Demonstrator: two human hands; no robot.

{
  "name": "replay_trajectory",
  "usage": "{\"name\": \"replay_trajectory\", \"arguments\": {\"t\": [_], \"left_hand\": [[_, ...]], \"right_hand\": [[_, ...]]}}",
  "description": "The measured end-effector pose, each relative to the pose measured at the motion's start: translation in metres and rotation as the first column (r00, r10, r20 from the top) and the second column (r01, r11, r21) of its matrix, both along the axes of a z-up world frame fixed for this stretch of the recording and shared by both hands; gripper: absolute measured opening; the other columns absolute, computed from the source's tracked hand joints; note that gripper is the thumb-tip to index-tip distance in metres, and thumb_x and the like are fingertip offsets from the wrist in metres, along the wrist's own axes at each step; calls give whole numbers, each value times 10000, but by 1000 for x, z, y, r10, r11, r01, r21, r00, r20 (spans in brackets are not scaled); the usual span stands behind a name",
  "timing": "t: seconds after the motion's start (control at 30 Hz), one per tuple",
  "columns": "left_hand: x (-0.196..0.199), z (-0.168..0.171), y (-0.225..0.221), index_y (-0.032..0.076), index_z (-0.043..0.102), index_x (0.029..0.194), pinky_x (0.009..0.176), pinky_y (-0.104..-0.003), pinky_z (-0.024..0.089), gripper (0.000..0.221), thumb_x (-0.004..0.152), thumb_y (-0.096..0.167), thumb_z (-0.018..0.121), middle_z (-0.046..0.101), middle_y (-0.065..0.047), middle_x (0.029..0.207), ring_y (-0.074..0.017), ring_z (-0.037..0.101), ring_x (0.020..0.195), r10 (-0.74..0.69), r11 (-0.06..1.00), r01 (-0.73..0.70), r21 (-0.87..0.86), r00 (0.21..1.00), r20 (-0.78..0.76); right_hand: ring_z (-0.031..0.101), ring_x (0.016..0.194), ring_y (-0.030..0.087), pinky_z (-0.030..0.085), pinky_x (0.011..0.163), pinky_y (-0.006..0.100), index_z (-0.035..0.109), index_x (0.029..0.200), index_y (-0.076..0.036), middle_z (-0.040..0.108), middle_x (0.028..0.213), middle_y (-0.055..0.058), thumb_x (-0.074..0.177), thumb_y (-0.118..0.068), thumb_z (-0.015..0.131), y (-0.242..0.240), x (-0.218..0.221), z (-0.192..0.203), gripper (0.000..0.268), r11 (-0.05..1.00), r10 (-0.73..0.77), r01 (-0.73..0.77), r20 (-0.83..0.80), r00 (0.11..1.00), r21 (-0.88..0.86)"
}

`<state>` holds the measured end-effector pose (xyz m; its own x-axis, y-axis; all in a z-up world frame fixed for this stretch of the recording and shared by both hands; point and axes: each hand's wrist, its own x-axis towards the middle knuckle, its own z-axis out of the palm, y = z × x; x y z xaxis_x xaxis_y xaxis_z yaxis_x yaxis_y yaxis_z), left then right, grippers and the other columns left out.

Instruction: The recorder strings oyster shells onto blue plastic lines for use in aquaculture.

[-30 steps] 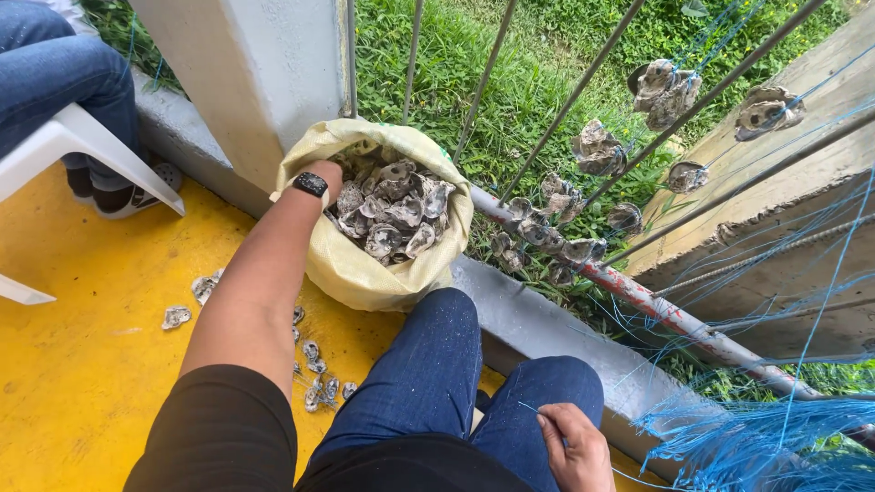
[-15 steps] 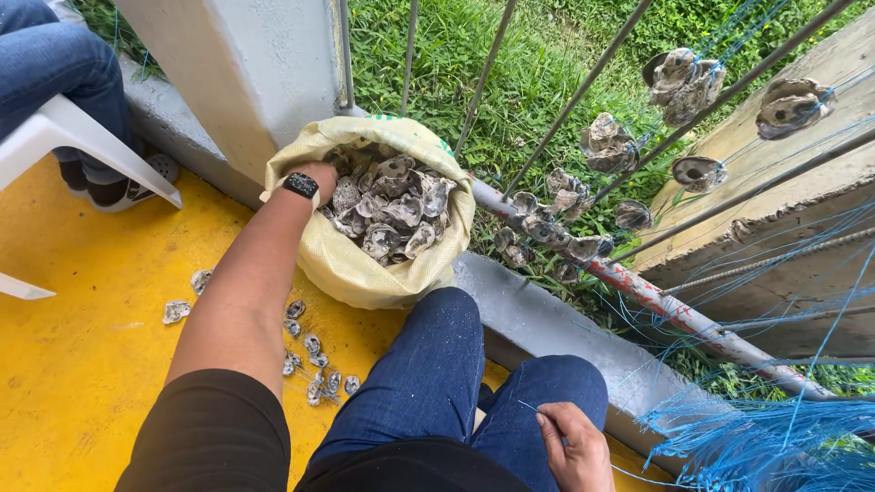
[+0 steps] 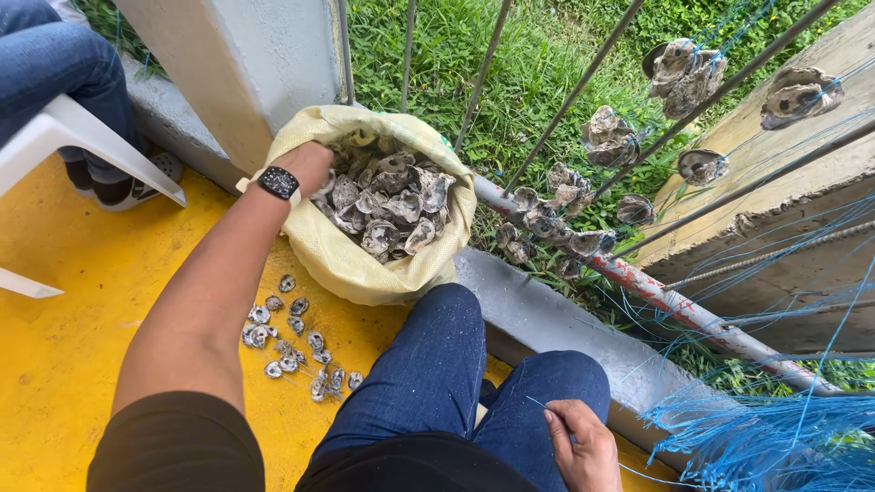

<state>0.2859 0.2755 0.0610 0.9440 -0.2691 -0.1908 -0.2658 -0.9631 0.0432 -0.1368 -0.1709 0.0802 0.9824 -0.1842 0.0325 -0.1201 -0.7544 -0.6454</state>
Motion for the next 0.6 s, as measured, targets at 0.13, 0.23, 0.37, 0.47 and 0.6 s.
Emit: {"name": "replay_trajectory", "arguments": {"t": [0.13, 0.23, 0.37, 0.47, 0.6], "left_hand": [[-26, 31, -18, -41, 696, 1002, 804, -364, 605, 127, 1023, -15, 573, 710, -232, 989, -272, 726, 831, 2, 997, 9, -82, 992, 127], [-67, 63, -44, -29, 669, 965, 720, -350, 594, 103, 1017, 17, 592, 693, -188, 902, -248, 686, 764, 16, 958, 69, -280, 957, 289], [-129, 89, -97, 49, 702, 996, 686, -321, 563, 73, 978, 104, 657, 721, -96, 867, -198, 671, 736, -31, 705, 212, -677, 962, 270], [-171, 86, -142, 93, 730, 1057, 699, -280, 567, 110, 967, 113, 672, 752, -49, 903, -156, 703, 762, -125, 552, 150, -821, 987, 96], [-218, 73, -192, 48, 737, 1138, 783, -258, 590, 192, 957, 53, 670, 772, -32, 962, -98, 708, 868, -385, 228, -17, -974, 917, -106]], "right_hand": [[770, 822, 199, 608, 720, 322, 764, 939, -24, 764, 909, 90, 842, -96, 738, 7, 2, 10, 123, 1000, -28, 28, 26, 999, 10], [750, 800, 176, 591, 689, 304, 756, 934, -24, 750, 916, 77, 849, -103, 734, 16, 7, 27, 118, 996, -26, 18, 93, 995, 84], [690, 737, 162, 541, 672, 295, 770, 953, -35, 728, 862, 63, 858, -99, 740, 26, 16, 51, 118, 992, -60, 45, 121, 991, 117], [669, 734, 157, 529, 677, 285, 763, 965, -40, 718, 854, 57, 873, -90, 733, 29, 23, 69, 109, 987, -76, 46, 193, 978, 154], [651, 753, 155, 518, 695, 278, 746, 984, -37, 706, 862, 56, 909, -79, 723, 32, 25, 90, 88, 987, -70, 18, 319, 945, 161]]}}
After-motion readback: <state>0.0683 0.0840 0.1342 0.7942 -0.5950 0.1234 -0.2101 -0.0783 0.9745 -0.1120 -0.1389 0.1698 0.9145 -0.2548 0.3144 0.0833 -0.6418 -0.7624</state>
